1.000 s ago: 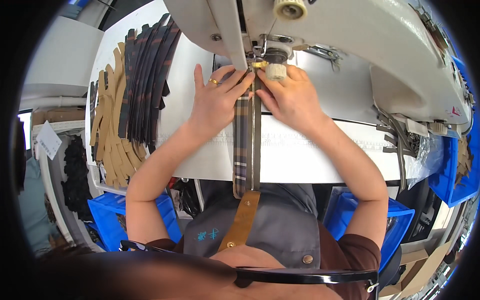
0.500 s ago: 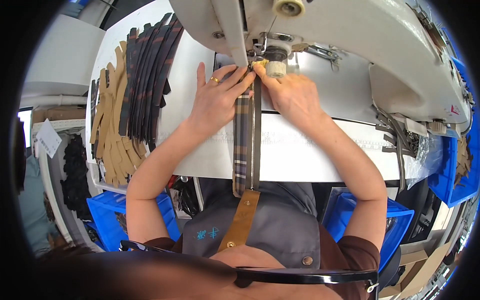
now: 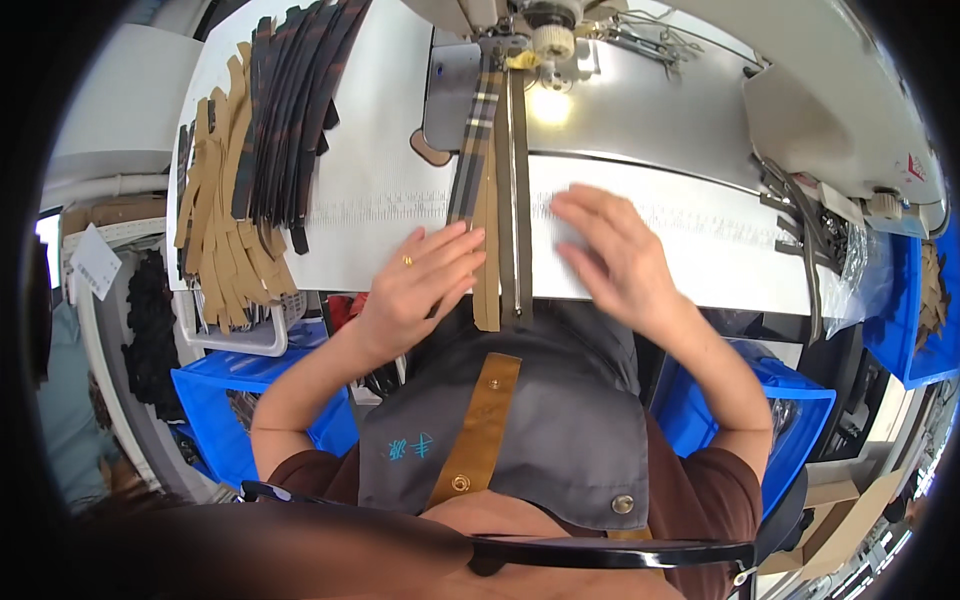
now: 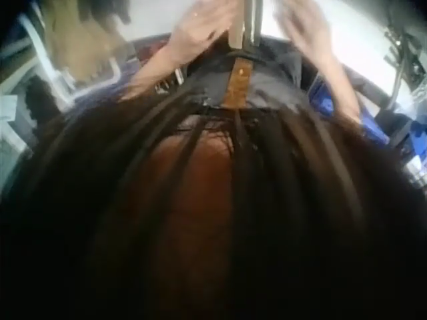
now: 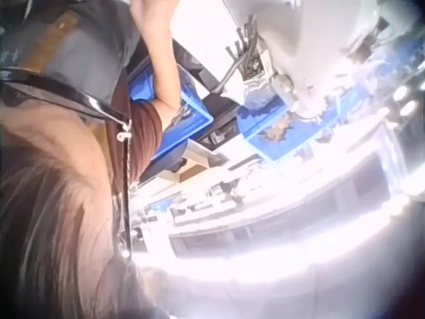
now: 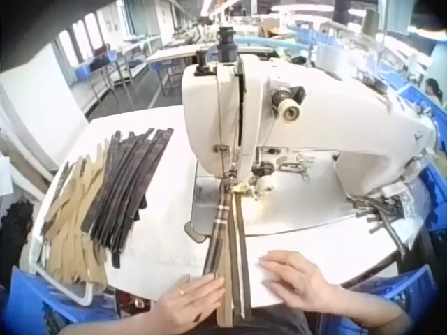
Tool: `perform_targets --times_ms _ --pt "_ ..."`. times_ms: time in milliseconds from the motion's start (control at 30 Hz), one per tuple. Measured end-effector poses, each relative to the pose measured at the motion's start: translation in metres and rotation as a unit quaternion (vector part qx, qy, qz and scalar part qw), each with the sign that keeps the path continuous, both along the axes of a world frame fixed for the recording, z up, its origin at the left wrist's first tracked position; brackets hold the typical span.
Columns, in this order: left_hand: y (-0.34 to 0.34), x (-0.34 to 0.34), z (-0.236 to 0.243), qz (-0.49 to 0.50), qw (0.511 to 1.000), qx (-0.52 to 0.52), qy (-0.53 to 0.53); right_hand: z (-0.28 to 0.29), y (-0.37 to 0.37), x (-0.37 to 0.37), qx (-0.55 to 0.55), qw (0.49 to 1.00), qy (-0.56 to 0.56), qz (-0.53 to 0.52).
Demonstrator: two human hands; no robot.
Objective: The recorder is sewing fabric strips using an industrial sewing machine.
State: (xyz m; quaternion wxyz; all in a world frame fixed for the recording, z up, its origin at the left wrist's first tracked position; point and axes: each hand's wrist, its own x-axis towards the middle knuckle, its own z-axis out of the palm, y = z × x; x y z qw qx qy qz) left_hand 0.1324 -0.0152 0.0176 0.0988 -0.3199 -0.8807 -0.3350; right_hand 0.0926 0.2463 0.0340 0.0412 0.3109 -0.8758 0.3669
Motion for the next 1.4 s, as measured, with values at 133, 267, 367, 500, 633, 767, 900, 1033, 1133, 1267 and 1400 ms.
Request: perform_targets --times_ms 133,267,367,500,633,767,900,1033,1133,1267,1400 --pt "0.002 0.013 -0.001 0.027 0.997 -0.042 0.058 -0.016 -0.013 0.040 0.030 0.985 0.129 0.112" --pt "0.002 0.008 -0.002 0.017 0.995 -0.026 0.097 -0.017 -0.021 0.050 0.134 0.957 0.236 0.105" --pt "0.001 0.006 -0.005 0.013 0.992 -0.033 0.120 -0.023 -0.023 0.049 0.050 0.959 0.249 0.128" --pt "0.000 0.006 -0.006 0.019 0.991 -0.037 0.126 -0.018 -0.026 0.052 0.018 0.963 0.246 0.106" --pt "0.000 0.007 -0.005 0.027 0.991 -0.042 0.127 -0.008 -0.035 0.055 0.007 0.961 0.261 0.095" --pt "-0.002 0.008 -0.005 0.028 0.992 -0.052 0.112 -0.010 -0.042 0.056 0.039 0.962 0.249 0.108" --pt "-0.014 0.007 0.000 0.008 0.999 -0.005 0.038 -0.009 -0.042 0.056 0.053 0.960 0.255 0.104" --pt "-0.015 0.004 0.002 -0.017 0.998 0.022 0.064 -0.009 -0.042 0.057 0.062 0.961 0.250 0.102" --pt "0.002 0.004 0.009 -0.015 0.992 0.019 0.121 -0.005 -0.043 0.058 0.068 0.960 0.254 0.098" --pt "0.009 0.003 0.007 -0.003 0.989 -0.010 0.149 -0.007 -0.043 0.056 0.067 0.959 0.254 0.105" --pt "0.008 0.003 0.021 0.002 0.989 0.031 0.144 -0.006 -0.042 0.058 0.067 0.959 0.256 0.100"
